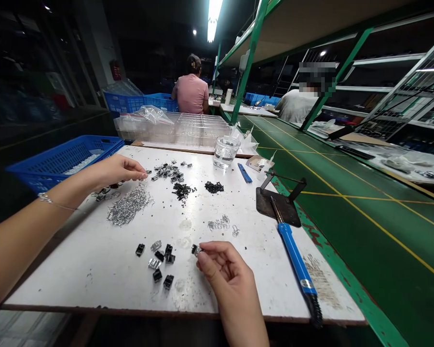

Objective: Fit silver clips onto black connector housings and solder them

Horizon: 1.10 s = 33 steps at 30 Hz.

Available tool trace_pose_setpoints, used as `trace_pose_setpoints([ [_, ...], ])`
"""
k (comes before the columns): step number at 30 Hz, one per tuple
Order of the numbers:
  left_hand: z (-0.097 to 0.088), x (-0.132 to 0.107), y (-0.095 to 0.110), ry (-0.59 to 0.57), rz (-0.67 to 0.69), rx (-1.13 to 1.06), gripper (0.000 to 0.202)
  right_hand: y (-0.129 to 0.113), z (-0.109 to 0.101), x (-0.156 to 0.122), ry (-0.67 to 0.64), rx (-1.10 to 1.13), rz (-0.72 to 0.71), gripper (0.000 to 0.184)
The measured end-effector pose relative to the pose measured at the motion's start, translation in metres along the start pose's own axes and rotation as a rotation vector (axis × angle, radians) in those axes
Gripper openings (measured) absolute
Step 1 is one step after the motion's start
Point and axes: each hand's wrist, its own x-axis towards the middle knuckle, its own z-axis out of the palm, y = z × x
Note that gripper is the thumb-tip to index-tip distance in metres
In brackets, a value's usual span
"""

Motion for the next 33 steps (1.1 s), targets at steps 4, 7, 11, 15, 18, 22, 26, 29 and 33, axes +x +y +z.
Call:
trace_pose_setpoints([
  [4, -0.001, -0.003, 0.003, 0.015, -0.001, -0.02, 0.029, 0.0, 0.0, -0.001, -0.001, 0.004, -0.006, 0.023],
  [7, 0.0, -0.006, 0.007, 0.004, 0.002, -0.041, 0.029, -0.001, -0.001, -0.001, -0.003, -0.01, -0.015, 0.023],
  [11, -0.001, -0.011, 0.014, -0.061, 0.007, -0.173, 0.025, -0.002, -0.002, -0.001, 0.009, -0.043, -0.012, 0.022],
  [15, -0.001, -0.014, 0.018, -0.156, -0.011, -0.364, 0.018, -0.004, 0.001, 0.0, 0.017, -0.042, -0.019, 0.02],
  [18, 0.0, -0.015, 0.02, -0.197, -0.02, -0.424, 0.016, -0.005, 0.001, 0.0, 0.02, -0.055, -0.021, 0.02],
  [22, 0.0, -0.014, 0.018, -0.172, 0.009, -0.407, 0.017, -0.005, 0.0, -0.001, 0.025, -0.071, -0.027, 0.021],
  [26, -0.001, -0.009, 0.01, -0.137, 0.047, -0.319, 0.02, -0.004, 0.0, -0.002, 0.039, -0.075, -0.025, 0.021],
  [29, 0.0, -0.006, 0.005, -0.052, 0.102, -0.072, 0.021, -0.005, 0.001, -0.001, 0.039, -0.079, -0.041, 0.022],
  [33, 0.003, -0.003, 0.001, 0.063, 0.186, 0.164, 0.017, -0.007, 0.002, -0.001, 0.06, -0.079, -0.048, 0.021],
])
